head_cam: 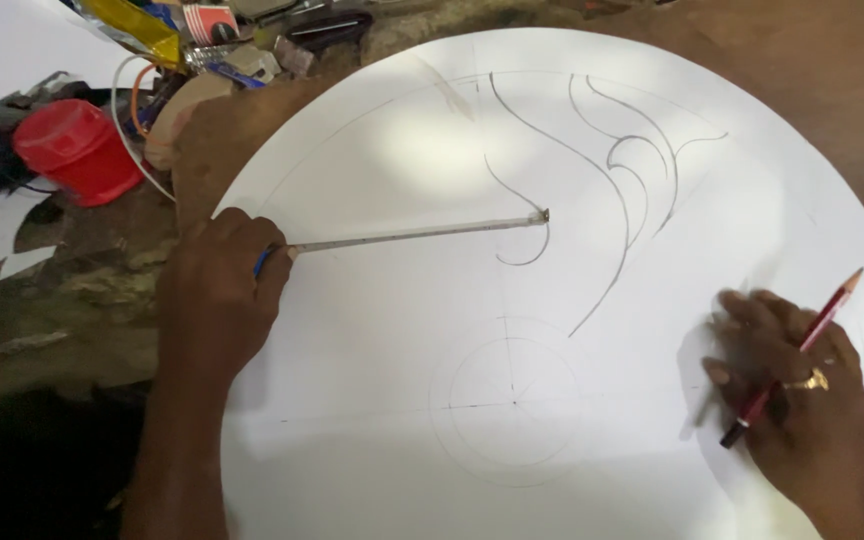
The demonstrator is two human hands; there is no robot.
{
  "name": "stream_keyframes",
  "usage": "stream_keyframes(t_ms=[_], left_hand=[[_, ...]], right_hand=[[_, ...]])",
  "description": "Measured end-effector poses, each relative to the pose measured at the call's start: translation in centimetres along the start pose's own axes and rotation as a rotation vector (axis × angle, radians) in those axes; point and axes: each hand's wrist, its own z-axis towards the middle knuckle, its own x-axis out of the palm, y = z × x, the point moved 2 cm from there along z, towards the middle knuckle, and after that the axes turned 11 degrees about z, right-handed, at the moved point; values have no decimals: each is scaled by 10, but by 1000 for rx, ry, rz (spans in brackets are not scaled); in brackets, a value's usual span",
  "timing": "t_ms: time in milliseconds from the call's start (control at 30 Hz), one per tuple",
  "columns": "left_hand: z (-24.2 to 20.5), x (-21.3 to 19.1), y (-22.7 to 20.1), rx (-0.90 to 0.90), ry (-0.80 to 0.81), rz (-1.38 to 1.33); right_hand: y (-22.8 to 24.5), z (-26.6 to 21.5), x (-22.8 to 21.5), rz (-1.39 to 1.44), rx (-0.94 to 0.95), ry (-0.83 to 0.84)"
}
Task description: The recorder is using a tape measure and a pencil to draw a curved decorative pattern onto a circular white board.
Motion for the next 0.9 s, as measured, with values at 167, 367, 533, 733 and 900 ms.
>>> stream_keyframes(t_ms=[167,367,533,733,900], left_hand=[[1,1,0,-12,15,-22],[-2,1,2,-28,16,-21],[-2,0,2,-23,26,-15],[-1,-2,0,8,-7,11],[-3,2,0,21,-2,34]], right_hand=[[-24,-30,5,-82,79,85],[-23,-33,6,-101,69,120],[-21,-34,6,-63,104,102],[-24,-32,6,-112,104,121],[-25,-34,6,-126,82,143]])
